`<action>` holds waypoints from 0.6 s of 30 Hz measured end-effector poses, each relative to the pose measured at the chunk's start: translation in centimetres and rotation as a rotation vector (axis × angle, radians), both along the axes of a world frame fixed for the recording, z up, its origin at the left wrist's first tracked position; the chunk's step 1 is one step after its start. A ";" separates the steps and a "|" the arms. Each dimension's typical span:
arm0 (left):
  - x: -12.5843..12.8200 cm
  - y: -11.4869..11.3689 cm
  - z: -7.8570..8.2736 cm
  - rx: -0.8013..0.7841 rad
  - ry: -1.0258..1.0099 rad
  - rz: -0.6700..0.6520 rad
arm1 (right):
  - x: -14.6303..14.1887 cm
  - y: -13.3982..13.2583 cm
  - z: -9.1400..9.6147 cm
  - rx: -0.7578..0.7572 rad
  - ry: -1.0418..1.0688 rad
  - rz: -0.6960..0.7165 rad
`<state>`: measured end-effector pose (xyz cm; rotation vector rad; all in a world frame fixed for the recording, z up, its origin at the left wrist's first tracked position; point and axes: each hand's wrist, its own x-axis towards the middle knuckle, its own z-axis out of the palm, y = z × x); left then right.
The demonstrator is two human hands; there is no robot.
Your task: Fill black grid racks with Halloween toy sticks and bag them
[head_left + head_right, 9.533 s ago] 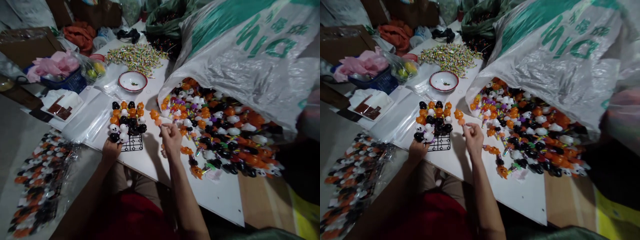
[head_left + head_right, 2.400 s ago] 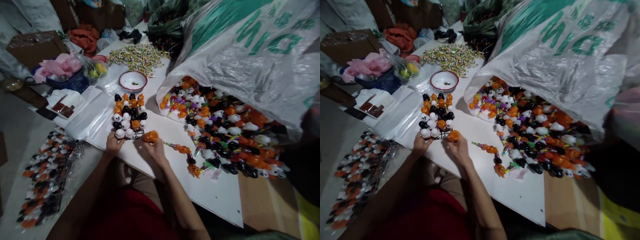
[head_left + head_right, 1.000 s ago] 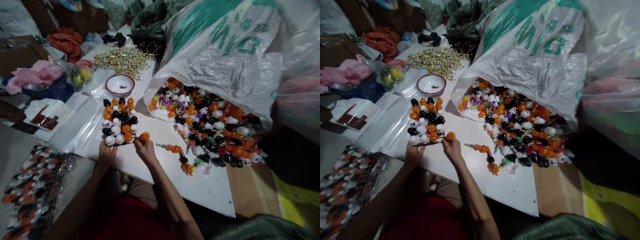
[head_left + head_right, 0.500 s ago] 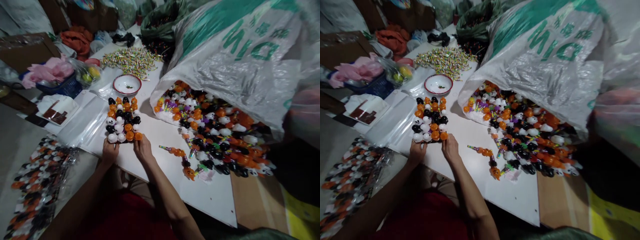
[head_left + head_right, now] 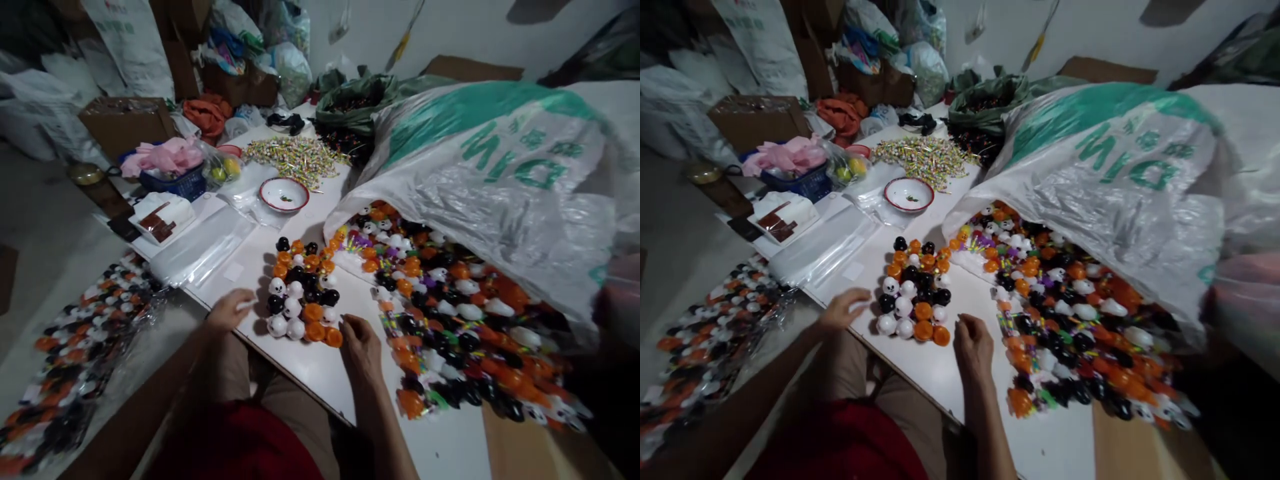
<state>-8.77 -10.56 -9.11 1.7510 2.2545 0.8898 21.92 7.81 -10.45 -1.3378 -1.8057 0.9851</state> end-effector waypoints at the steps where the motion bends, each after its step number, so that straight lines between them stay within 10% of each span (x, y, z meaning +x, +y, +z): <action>1: -1.7 0.5 0.8 -0.006 0.025 0.099 | -1.0 -0.9 -0.2 0.019 -0.028 0.018; 8: -4.2 4.1 0.3 -0.156 0.173 0.232 | -3.9 -3.8 -0.8 0.079 -0.120 0.169; 18: -2.4 -0.4 0.0 -0.112 0.094 0.143 | -4.1 -4.0 -0.3 0.005 -0.048 0.132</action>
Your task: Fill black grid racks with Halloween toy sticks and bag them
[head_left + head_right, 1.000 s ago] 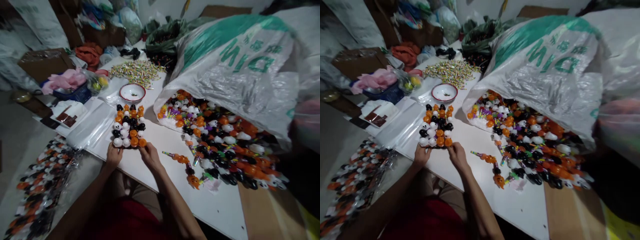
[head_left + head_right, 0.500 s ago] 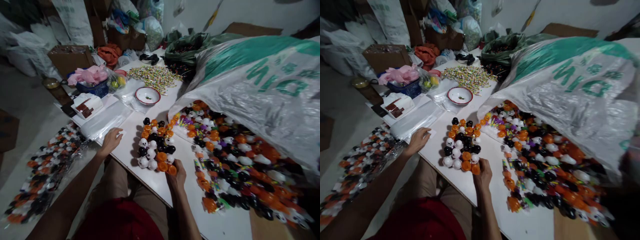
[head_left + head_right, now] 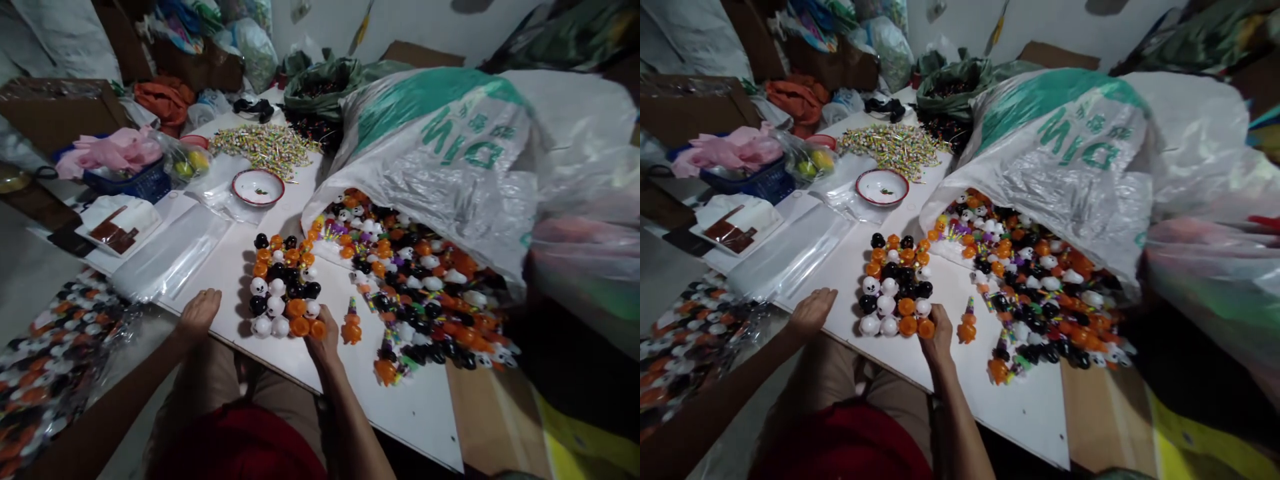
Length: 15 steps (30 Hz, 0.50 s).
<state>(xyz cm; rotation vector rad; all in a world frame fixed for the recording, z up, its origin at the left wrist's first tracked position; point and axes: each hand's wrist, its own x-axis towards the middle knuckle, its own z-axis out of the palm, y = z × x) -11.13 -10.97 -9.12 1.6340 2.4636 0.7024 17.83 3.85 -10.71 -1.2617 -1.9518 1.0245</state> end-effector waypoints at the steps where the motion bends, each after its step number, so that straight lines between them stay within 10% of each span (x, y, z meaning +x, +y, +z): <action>1: -0.4 -0.1 0.6 0.030 -0.055 0.015 | 0.2 0.2 0.5 -0.051 0.060 -0.038; 5: 0.0 1.5 6.0 0.219 -0.486 0.112 | 1.5 1.6 5.6 -0.117 0.274 -0.233; 9: 5.6 4.9 12.3 0.292 -1.001 -0.026 | 0.3 1.4 13.1 0.078 0.256 0.019; 15: 11.2 6.1 12.6 0.321 -1.380 -0.138 | -4.8 -0.7 15.4 0.059 0.233 0.329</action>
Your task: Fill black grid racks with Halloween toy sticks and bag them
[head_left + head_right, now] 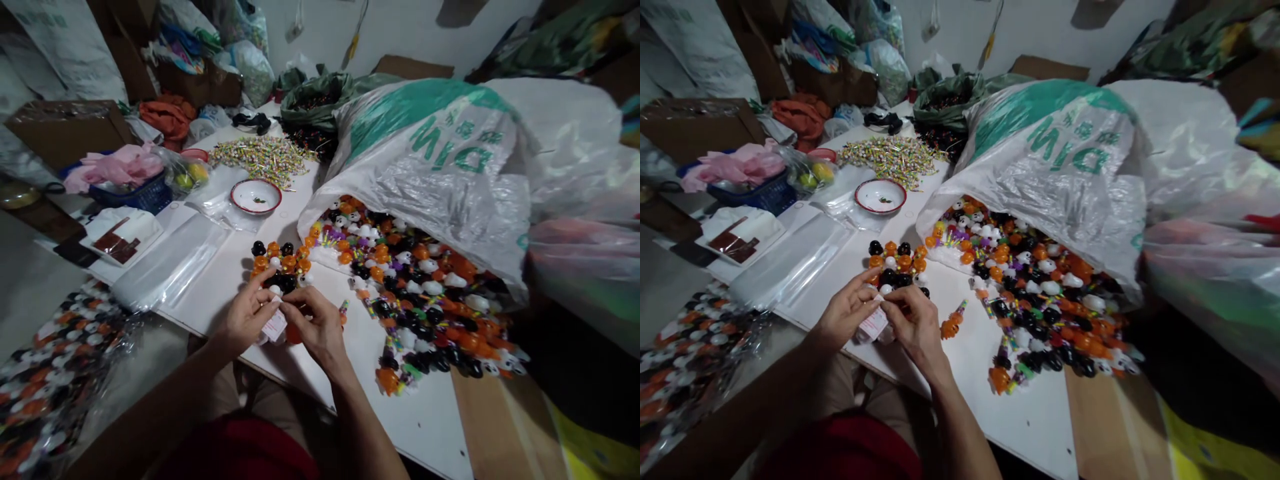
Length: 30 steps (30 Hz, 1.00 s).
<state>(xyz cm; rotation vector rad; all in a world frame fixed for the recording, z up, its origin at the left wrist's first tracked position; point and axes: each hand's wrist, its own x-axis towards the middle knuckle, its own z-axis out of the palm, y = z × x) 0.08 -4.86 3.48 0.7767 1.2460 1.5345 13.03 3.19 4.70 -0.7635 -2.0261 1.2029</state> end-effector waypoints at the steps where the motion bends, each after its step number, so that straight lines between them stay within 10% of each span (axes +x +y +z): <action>1: -0.4 -0.1 -0.4 0.000 -0.030 0.009 | -0.4 0.2 -0.4 -0.008 0.001 -0.015; 8: -7.0 0.6 -0.3 0.027 0.040 0.105 | -2.6 3.9 -0.3 -0.111 -0.035 0.063; 16: -2.8 3.7 0.8 0.177 0.632 0.187 | -3.6 4.3 0.0 -0.212 -0.018 0.000; 19: -5.4 4.1 0.6 0.126 0.794 0.107 | -3.4 5.9 -0.4 -0.245 -0.059 -0.021; 25: -18.5 2.3 -4.4 -0.670 1.268 0.444 | -2.9 9.0 -0.6 0.235 -0.351 -0.122; 30: -20.7 -0.3 -9.4 -0.681 1.260 0.473 | 0.3 10.0 -1.8 0.396 -0.354 -0.233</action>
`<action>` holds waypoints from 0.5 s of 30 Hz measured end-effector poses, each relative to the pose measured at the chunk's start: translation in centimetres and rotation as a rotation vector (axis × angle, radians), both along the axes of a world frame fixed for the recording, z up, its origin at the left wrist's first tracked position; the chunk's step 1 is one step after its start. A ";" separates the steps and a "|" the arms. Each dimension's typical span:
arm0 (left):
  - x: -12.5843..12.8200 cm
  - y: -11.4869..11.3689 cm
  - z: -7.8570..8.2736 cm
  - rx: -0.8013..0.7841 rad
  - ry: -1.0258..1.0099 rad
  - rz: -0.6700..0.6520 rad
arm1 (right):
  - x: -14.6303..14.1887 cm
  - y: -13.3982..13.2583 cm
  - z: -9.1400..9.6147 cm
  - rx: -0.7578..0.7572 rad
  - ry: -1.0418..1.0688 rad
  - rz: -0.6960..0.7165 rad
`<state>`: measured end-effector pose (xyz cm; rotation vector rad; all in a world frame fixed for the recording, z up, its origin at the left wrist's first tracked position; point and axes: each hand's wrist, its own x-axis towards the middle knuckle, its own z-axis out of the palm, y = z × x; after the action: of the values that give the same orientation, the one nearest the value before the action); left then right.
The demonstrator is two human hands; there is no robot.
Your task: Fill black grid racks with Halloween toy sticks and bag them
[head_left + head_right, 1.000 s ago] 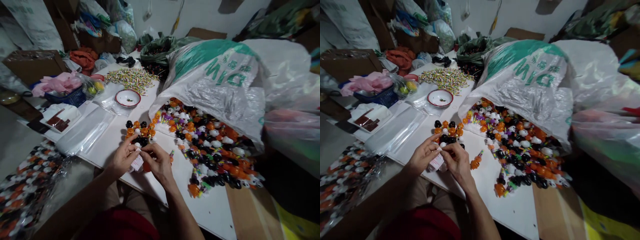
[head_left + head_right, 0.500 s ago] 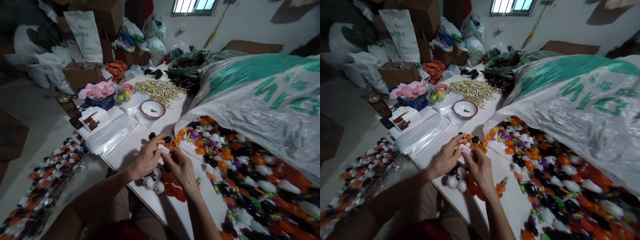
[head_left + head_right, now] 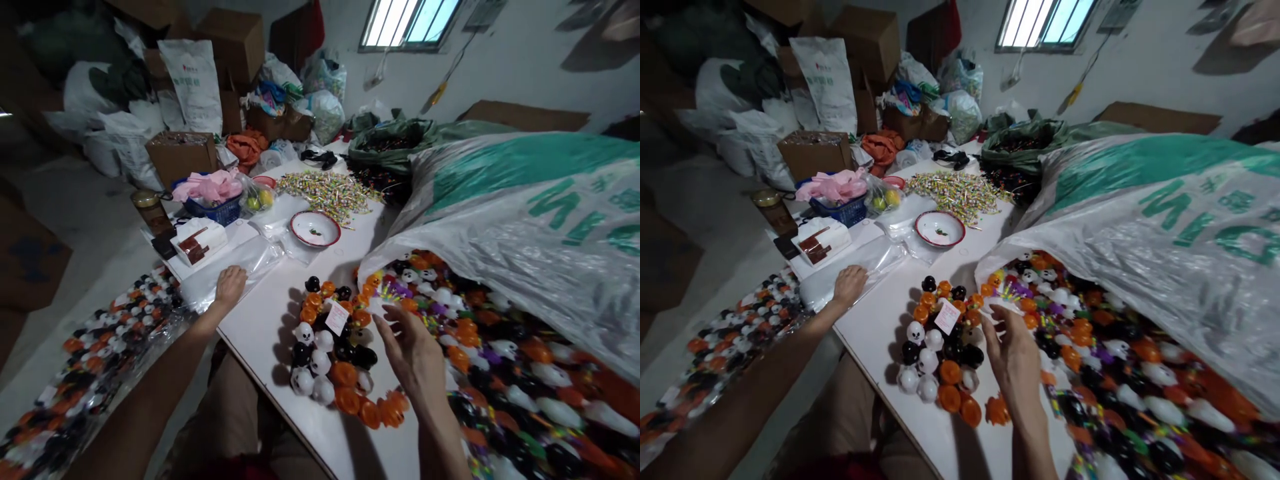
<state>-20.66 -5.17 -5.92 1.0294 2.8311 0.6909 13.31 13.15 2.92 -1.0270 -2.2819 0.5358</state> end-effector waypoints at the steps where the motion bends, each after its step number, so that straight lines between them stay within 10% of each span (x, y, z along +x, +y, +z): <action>1: 0.0 -0.2 -0.5 0.020 -0.009 0.002 | 0.8 0.1 -0.2 -0.034 -0.042 0.042; 7: -5.1 0.3 1.5 0.201 -0.116 0.166 | 3.4 -0.4 1.3 -0.168 -0.179 0.276; 15: -15.3 2.3 11.3 0.477 -0.152 0.358 | -1.5 -2.2 7.1 -0.123 -0.080 0.403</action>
<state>-35.98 -2.90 5.37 0.4632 2.8001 1.4597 11.77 10.98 10.00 -0.6500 -2.5682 0.8188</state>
